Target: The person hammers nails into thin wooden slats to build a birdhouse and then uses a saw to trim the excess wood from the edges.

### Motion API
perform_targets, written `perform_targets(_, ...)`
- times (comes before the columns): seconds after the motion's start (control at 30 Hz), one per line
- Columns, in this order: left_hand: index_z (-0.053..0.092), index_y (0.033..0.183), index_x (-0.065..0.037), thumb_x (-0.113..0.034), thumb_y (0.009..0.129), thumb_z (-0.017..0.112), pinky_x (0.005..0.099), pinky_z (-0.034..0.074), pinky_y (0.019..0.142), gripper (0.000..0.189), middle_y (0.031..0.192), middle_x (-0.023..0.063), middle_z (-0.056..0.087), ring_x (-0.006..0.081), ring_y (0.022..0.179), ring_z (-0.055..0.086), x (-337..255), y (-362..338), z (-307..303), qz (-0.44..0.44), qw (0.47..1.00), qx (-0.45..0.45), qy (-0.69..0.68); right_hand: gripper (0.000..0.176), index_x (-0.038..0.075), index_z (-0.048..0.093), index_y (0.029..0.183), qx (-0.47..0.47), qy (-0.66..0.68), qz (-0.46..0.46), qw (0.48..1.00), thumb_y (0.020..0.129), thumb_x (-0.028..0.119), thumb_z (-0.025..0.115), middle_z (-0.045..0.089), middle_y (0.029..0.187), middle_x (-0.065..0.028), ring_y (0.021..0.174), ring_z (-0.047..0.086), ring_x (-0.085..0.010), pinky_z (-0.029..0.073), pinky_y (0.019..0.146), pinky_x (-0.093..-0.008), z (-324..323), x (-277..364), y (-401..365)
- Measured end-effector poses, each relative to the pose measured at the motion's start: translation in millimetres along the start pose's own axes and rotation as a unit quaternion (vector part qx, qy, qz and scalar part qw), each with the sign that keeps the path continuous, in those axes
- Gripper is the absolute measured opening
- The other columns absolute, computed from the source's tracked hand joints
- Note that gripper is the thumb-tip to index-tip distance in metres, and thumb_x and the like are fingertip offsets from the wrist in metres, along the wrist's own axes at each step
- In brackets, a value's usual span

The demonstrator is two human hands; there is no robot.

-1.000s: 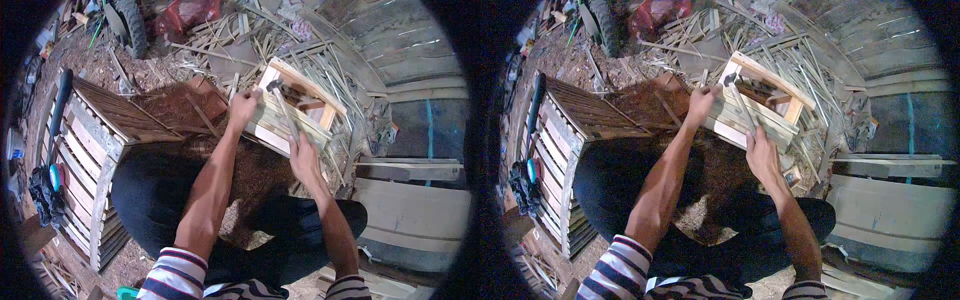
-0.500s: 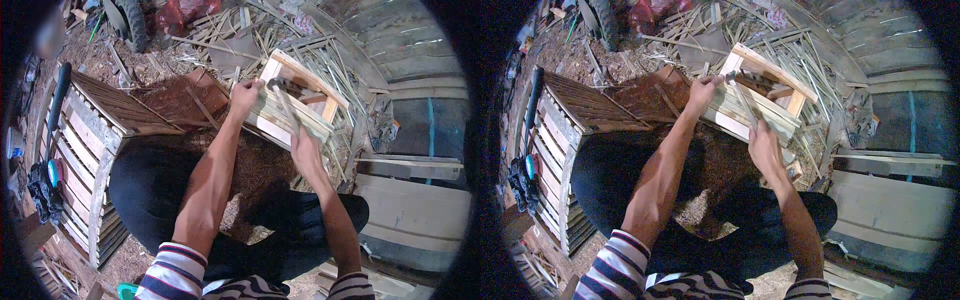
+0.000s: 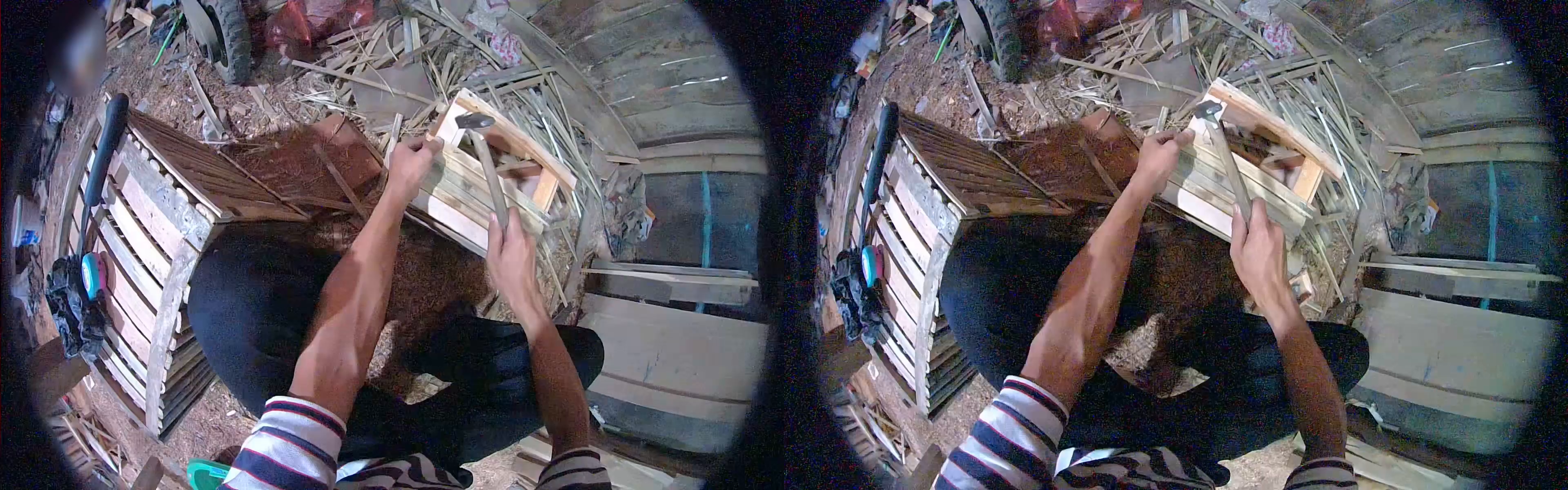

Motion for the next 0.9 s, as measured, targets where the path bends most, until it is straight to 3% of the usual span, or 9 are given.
perform_targets(0.13, 0.069, 0.092, 0.004, -0.035, 0.079, 0.070, 0.0292, 0.043, 0.066, 0.041, 0.079, 0.0052, 0.063, 0.0135, 0.071, 0.051, 11, 9, 3, -0.002, 1.000, 0.019, -0.018, 0.019, -0.002, 0.049, 0.098, 0.055, -0.093, 0.024, 0.994, 0.092, 0.016, 0.053, 0.058, 0.063, -0.0290, 0.063, 0.059, -0.0477, 0.047, 0.051, -0.0534, 11, -25, 2)
perform_targets(0.27, 0.069, 0.093, 0.002, -0.039, 0.078, 0.070, 0.0289, 0.042, 0.065, 0.043, 0.079, 0.0029, 0.061, 0.0133, 0.071, 0.051, 0, -1, 0, 0.011, 1.000, -0.003, 0.023, 0.023, -0.004, 0.050, 0.104, -0.018, -0.019, 0.014, 1.000, 0.092, 0.015, 0.053, 0.059, 0.064, -0.0287, 0.063, 0.060, -0.0472, 0.049, 0.054, -0.0531, -2, -2, -1)
perform_targets(0.37, 0.070, 0.096, 0.001, -0.036, 0.082, 0.066, 0.0326, 0.047, 0.073, 0.039, 0.083, 0.0113, 0.069, 0.0180, 0.075, 0.060, -5, -3, -2, -0.016, 0.999, 0.018, 0.048, 0.022, -0.005, 0.049, 0.100, 0.058, -0.078, 0.018, 0.995, 0.092, 0.016, 0.052, 0.058, 0.063, -0.0286, 0.063, 0.060, -0.0471, 0.048, 0.052, -0.0522, 17, -33, 1)
perform_targets(0.4, 0.070, 0.096, 0.001, -0.036, 0.082, 0.066, 0.0326, 0.047, 0.073, 0.039, 0.083, 0.0113, 0.069, 0.0180, 0.075, 0.060, -3, -2, 1, -0.011, 0.999, 0.020, 0.047, 0.025, -0.006, 0.050, 0.103, 0.000, -0.092, -0.051, 0.994, 0.093, 0.017, 0.053, 0.058, 0.061, -0.0278, 0.060, 0.060, -0.0467, 0.047, 0.050, -0.0515, 18, -34, 2)
perform_targets(0.57, 0.070, 0.095, 0.001, -0.036, 0.082, 0.066, 0.0316, 0.047, 0.075, 0.039, 0.086, 0.0100, 0.068, 0.0175, 0.079, 0.060, 2, 4, -2, -0.056, 0.997, 0.044, 0.034, 0.028, -0.006, 0.050, 0.108, -0.012, -0.030, -0.012, 0.999, 0.091, 0.017, 0.054, 0.057, 0.058, -0.0273, 0.057, 0.060, -0.0467, 0.049, 0.048, -0.0516, 7, -17, -3)
perform_targets(0.63, 0.069, 0.095, 0.001, -0.036, 0.082, 0.066, 0.0317, 0.046, 0.075, 0.040, 0.087, 0.0107, 0.068, 0.0179, 0.080, 0.060, 9, 5, -2, -0.058, 0.997, 0.042, 0.028, 0.026, -0.006, 0.053, 0.106, 0.034, -0.057, 0.045, 0.997, 0.093, 0.017, 0.052, 0.058, 0.063, -0.0296, 0.063, 0.062, -0.0461, 0.046, 0.051, -0.0484, 9, -19, -5)
perform_targets(0.67, 0.069, 0.096, 0.001, -0.036, 0.082, 0.067, 0.0318, 0.046, 0.076, 0.040, 0.087, 0.0114, 0.067, 0.0183, 0.081, 0.060, 5, 6, 0, -0.056, 0.998, 0.039, 0.018, 0.027, -0.006, 0.052, 0.107, 0.049, -0.104, -0.002, 0.993, 0.093, 0.016, 0.052, 0.058, 0.064, -0.0295, 0.063, 0.061, -0.0466, 0.047, 0.052, -0.0484, 12, -23, 1)
perform_targets(0.83, 0.068, 0.099, 0.003, -0.037, 0.082, 0.067, 0.0326, 0.046, 0.077, 0.044, 0.090, 0.0129, 0.067, 0.0204, 0.083, 0.060, 0, 1, -2, -0.032, 0.999, 0.018, 0.027, 0.025, -0.005, 0.052, 0.106, 0.007, -0.023, 0.018, 1.000, 0.092, 0.016, 0.052, 0.060, 0.069, -0.0304, 0.066, 0.061, -0.0472, 0.049, 0.056, -0.0515, 6, -23, -3)
perform_targets(0.9, 0.068, 0.100, 0.003, -0.037, 0.081, 0.067, 0.0321, 0.046, 0.076, 0.044, 0.090, 0.0117, 0.067, 0.0192, 0.082, 0.059, 7, 6, -2, -0.046, 0.998, 0.033, 0.028, 0.032, -0.008, 0.047, 0.113, 0.019, -0.069, -0.051, 0.996, 0.091, 0.013, 0.053, 0.060, 0.066, -0.0294, 0.063, 0.061, -0.0469, 0.050, 0.052, -0.0514, 11, -34, -1)
Point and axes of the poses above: each hand's wrist, its own y-axis towards the middle knuckle, its own z-axis out of the palm, x = y × z, the point moved 2 cm from there along y, towards the middle knuckle
